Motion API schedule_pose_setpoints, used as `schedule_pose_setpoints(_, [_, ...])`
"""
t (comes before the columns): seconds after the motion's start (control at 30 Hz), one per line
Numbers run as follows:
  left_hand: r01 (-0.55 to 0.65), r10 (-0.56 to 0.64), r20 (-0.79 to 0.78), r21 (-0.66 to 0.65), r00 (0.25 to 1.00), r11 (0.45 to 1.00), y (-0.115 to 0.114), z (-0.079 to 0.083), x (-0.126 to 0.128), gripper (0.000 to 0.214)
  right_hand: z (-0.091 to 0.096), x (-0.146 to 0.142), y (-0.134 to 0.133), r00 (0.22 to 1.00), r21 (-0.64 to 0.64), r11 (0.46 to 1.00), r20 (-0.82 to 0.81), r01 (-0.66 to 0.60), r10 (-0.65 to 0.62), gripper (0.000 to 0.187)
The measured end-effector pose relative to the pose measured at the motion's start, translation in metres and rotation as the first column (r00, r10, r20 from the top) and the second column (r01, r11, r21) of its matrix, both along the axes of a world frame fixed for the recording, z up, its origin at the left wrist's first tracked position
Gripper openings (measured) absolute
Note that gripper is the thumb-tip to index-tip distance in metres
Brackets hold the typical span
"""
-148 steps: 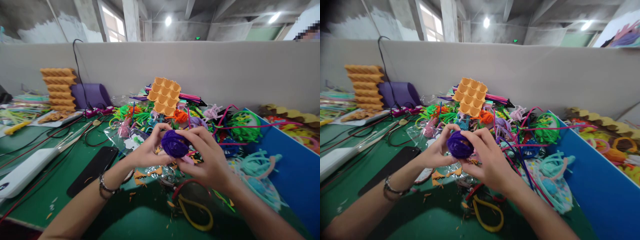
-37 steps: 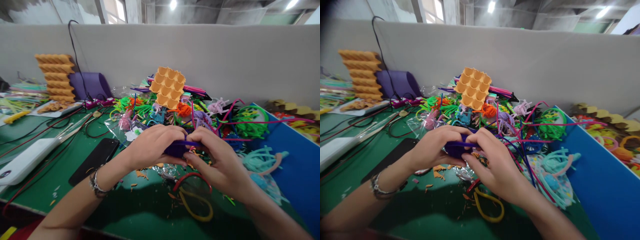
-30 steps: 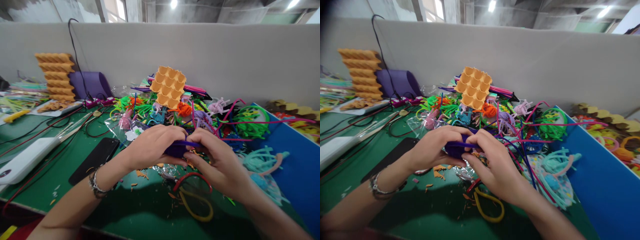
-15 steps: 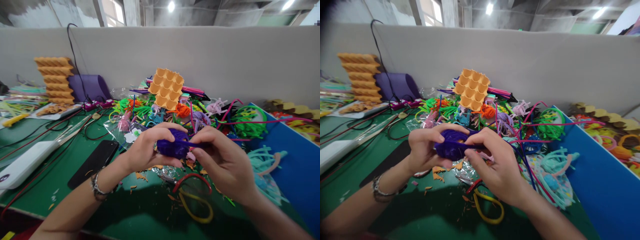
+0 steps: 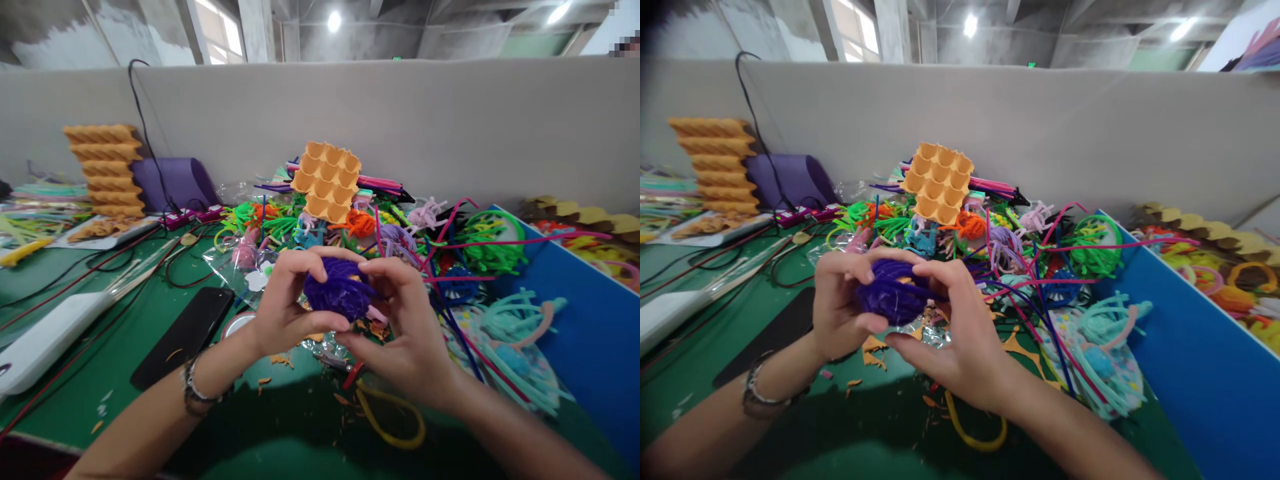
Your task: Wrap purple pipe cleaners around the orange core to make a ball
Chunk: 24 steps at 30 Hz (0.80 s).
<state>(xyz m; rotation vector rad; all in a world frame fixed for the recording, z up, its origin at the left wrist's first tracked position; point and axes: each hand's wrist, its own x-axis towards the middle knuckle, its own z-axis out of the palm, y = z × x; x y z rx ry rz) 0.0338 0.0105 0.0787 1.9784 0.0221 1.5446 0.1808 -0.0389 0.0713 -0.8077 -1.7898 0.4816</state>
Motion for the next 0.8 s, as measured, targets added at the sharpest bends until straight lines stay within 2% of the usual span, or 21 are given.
schedule_pose_setpoints(0.13, [-0.009,0.033,0.085,-0.264,0.996,0.964,-0.012,-0.012,0.011,0.032,0.000,-0.007,-0.001,0.987,0.103,0.984,0.059,0.145,-0.152,0.058])
schedule_pose_setpoints(0.23, [-0.008,0.024,0.045,-0.318,0.999,0.948,-0.017,-0.015,0.013,0.050,0.006,-0.004,-0.001,0.952,0.210,0.954,0.173,0.214,-0.252,0.053])
schedule_pose_setpoints(0.37, [-0.065,0.026,-0.163,-0.238,0.986,0.969,-0.011,-0.008,0.003,0.052,0.013,0.007,0.000,0.921,0.247,0.948,0.284,0.200,-0.268,0.050])
schedule_pose_setpoints(0.47, [-0.098,0.053,-0.285,-0.144,0.957,0.985,-0.003,-0.001,-0.005,0.064,0.018,0.012,0.000,0.899,0.220,0.970,0.398,0.100,-0.183,0.048])
schedule_pose_setpoints(0.57, [-0.093,0.055,-0.313,-0.107,0.948,0.990,0.000,0.000,-0.007,0.077,0.020,0.010,-0.004,0.862,0.211,0.977,0.496,0.000,-0.107,0.047])
schedule_pose_setpoints(0.67, [-0.067,0.055,-0.304,-0.031,0.951,0.997,-0.001,0.000,-0.007,0.077,0.020,0.006,-0.008,0.840,0.244,0.970,0.522,0.023,-0.151,0.045])
schedule_pose_setpoints(0.73, [-0.089,0.101,-0.306,0.054,0.947,0.995,-0.003,0.001,-0.008,0.072,0.020,0.004,-0.009,0.829,0.282,0.959,0.527,0.036,-0.186,0.043])
schedule_pose_setpoints(0.8, [-0.160,0.191,-0.325,0.120,0.926,0.980,-0.004,0.002,-0.008,0.067,0.020,0.005,-0.008,0.829,0.319,0.947,0.518,0.038,-0.208,0.041])
